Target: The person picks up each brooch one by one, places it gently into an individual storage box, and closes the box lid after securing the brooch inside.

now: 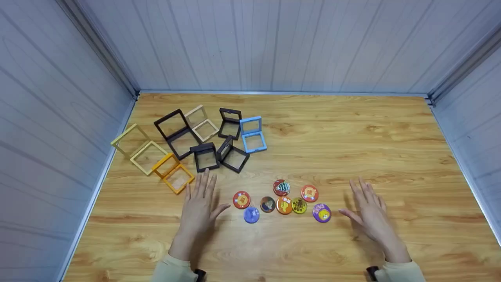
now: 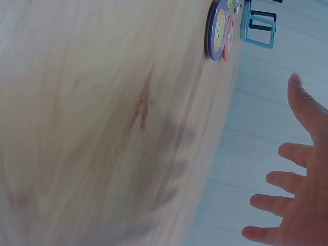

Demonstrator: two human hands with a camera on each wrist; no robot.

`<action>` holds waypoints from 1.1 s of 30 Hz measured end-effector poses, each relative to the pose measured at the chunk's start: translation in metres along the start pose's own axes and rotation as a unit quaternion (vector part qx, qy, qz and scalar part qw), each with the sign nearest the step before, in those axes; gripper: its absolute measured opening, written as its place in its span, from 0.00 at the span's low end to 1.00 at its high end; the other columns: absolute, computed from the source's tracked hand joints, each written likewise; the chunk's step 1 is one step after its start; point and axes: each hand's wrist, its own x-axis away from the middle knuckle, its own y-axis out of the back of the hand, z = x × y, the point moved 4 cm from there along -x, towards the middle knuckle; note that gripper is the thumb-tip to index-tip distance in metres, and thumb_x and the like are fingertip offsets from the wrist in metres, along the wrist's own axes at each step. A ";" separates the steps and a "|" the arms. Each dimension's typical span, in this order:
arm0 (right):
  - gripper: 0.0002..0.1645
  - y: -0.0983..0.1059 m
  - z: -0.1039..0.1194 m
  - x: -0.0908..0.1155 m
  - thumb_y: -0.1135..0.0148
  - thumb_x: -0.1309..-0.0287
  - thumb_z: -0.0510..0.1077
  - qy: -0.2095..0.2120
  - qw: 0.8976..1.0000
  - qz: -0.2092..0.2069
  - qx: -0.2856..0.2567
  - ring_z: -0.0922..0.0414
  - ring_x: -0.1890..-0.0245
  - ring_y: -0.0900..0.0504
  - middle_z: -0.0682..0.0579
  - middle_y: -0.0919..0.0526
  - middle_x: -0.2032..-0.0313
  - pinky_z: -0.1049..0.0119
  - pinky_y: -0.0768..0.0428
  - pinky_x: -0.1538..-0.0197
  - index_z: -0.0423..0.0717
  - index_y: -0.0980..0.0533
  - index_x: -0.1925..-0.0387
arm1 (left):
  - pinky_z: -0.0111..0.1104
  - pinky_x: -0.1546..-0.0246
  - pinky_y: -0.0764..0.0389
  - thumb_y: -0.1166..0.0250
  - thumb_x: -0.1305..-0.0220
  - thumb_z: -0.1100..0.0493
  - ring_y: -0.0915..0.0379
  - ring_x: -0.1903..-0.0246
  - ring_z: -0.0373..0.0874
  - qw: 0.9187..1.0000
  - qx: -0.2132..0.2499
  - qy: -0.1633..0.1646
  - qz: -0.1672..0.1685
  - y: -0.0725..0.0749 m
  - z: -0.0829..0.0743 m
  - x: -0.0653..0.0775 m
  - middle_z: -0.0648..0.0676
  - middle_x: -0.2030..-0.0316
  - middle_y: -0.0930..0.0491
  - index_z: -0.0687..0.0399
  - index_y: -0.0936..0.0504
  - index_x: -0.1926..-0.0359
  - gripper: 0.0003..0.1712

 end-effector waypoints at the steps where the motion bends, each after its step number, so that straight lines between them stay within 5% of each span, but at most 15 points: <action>1: 0.48 0.000 0.001 0.000 0.36 0.54 0.54 0.004 1.000 -0.006 0.000 0.35 0.39 0.53 0.36 0.51 0.36 0.33 0.53 0.47 0.45 0.47 0.35 | 0.55 0.41 0.57 0.40 0.49 0.38 0.59 0.36 0.57 1.000 0.003 -0.001 -0.004 0.000 -0.001 -0.001 0.61 0.34 0.54 0.58 0.47 0.34 0.48; 9: 0.45 -0.002 0.005 -0.003 0.33 0.56 0.49 0.020 0.999 -0.040 -0.010 0.33 0.46 0.41 0.32 0.40 0.42 0.36 0.45 0.48 0.36 0.41 0.40 | 0.52 0.42 0.48 0.38 0.46 0.47 0.50 0.39 0.58 0.997 0.037 -0.018 -0.065 0.007 -0.008 -0.016 0.64 0.38 0.44 0.64 0.44 0.37 0.43; 20: 0.34 -0.014 0.020 -0.011 0.31 0.57 0.43 0.066 0.996 -0.055 -0.037 0.45 0.60 0.25 0.40 0.25 0.59 0.51 0.26 0.58 0.35 0.32 0.47 | 0.47 0.48 0.35 0.35 0.48 0.57 0.35 0.50 0.57 0.979 0.048 -0.105 -0.167 0.022 -0.022 -0.052 0.65 0.50 0.31 0.70 0.34 0.44 0.33; 27: 0.30 -0.022 0.028 -0.012 0.31 0.58 0.43 0.070 0.997 -0.023 -0.038 0.47 0.64 0.23 0.42 0.23 0.61 0.54 0.23 0.62 0.35 0.28 0.51 | 0.46 0.54 0.30 0.36 0.48 0.59 0.33 0.52 0.57 0.975 0.044 -0.128 -0.179 0.023 -0.030 -0.078 0.65 0.53 0.29 0.68 0.32 0.46 0.29; 33: 0.28 -0.027 0.032 -0.012 0.30 0.60 0.44 0.081 0.996 0.011 -0.017 0.48 0.62 0.23 0.46 0.24 0.60 0.55 0.24 0.60 0.37 0.27 0.54 | 0.45 0.54 0.30 0.37 0.47 0.60 0.32 0.54 0.57 0.979 0.034 -0.129 -0.152 0.025 -0.033 -0.103 0.65 0.54 0.29 0.68 0.32 0.47 0.28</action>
